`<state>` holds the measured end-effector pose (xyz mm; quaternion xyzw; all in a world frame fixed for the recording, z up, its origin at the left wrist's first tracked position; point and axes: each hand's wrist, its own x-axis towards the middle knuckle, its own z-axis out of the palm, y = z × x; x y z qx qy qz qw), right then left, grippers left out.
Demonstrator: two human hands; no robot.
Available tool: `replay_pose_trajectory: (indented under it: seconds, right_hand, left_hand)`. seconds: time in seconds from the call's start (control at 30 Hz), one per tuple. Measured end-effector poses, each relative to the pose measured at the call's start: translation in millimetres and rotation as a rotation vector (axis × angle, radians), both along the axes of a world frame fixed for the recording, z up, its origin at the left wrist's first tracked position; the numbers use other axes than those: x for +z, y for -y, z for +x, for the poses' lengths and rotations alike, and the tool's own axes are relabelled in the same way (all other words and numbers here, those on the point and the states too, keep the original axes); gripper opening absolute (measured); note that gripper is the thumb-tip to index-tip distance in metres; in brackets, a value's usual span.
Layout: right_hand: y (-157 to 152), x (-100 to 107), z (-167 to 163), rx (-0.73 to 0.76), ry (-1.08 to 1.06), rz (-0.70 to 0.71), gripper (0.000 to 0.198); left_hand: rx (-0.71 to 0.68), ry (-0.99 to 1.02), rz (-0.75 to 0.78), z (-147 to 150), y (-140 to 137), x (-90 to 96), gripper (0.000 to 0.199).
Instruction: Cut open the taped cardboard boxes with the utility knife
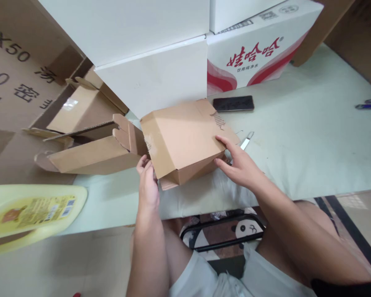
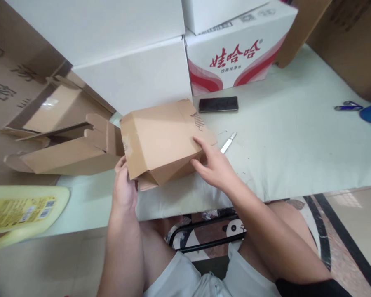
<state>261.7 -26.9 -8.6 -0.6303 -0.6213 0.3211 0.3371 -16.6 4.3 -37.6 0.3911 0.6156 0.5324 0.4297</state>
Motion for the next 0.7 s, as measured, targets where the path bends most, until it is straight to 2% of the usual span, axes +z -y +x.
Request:
replay_pose_trajectory:
  seconds: [0.07, 0.13, 0.27, 0.4, 0.53, 0.7]
  right_hand:
    - [0, 0, 0, -0.012, 0.009, 0.000, 0.068]
    - [0, 0, 0, -0.005, 0.006, -0.005, 0.068]
    - [0, 1, 0, 0.017, -0.002, -0.013, 0.069]
    - [0, 1, 1, 0.034, -0.005, -0.005, 0.068]
    - [0, -1, 1, 0.046, -0.008, 0.002, 0.068]
    - [0, -1, 1, 0.051, 0.000, 0.013, 0.067]
  left_hand:
    - [-0.003, 0.021, -0.002, -2, 1, 1.8, 0.050]
    - [-0.093, 0.024, 0.046, -1, 3, 3.6, 0.049]
    - [-0.212, 0.054, 0.099, 7, 8, 6.9, 0.059]
    - [-0.236, 0.024, 0.120, 9, 10, 8.4, 0.065]
    - [-0.223, -0.106, 0.086, 3, 9, 6.6, 0.055]
    - [-0.215, -0.130, 0.072, 1, 7, 6.6, 0.051]
